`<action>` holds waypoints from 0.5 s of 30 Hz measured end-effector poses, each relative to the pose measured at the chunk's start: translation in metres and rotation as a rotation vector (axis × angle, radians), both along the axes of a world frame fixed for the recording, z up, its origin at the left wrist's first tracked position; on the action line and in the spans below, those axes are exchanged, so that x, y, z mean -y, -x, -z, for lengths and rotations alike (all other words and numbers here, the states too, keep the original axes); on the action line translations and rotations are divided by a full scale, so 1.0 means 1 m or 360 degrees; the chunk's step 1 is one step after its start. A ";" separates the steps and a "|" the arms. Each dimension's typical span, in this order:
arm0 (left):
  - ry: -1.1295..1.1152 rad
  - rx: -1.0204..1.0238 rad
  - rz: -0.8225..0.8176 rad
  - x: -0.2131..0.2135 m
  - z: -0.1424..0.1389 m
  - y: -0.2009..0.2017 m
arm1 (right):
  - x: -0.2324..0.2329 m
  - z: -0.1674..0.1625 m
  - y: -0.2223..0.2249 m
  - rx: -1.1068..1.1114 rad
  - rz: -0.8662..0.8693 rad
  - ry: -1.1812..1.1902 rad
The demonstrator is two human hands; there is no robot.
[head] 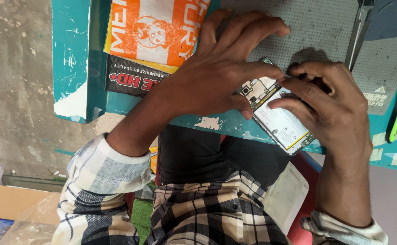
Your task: The person works on a disassembled smartphone placed on a workbench. They use tweezers to carefully remove and reposition small internal components and connectors within the phone chassis.
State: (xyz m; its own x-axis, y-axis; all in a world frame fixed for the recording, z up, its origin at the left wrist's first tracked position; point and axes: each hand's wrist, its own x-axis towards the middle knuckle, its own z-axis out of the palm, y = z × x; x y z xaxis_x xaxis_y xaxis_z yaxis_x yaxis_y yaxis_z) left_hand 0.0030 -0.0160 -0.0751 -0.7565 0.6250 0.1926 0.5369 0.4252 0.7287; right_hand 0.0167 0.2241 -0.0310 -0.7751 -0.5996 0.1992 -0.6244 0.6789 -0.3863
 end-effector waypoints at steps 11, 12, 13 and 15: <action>-0.0009 -0.0027 0.0009 0.000 -0.004 0.000 | 0.002 -0.002 -0.002 -0.0005 0.0005 -0.0039; -0.0012 -0.0041 0.0009 0.000 -0.003 0.000 | 0.003 -0.002 -0.002 -0.0005 0.0001 -0.0045; -0.0016 -0.0055 0.0008 0.000 -0.002 -0.001 | 0.003 -0.002 -0.002 -0.0005 -0.0002 -0.0050; -0.0009 -0.0045 0.0002 0.001 0.006 -0.003 | 0.003 -0.003 -0.003 -0.0027 0.0005 -0.0072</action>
State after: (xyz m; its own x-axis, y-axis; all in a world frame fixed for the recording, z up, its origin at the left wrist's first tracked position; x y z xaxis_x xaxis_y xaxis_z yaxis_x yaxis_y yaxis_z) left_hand 0.0058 -0.0171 -0.0810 -0.7499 0.6249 0.2174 0.5578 0.4205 0.7156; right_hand 0.0200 0.2206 -0.0282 -0.7736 -0.6061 0.1848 -0.6286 0.6973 -0.3444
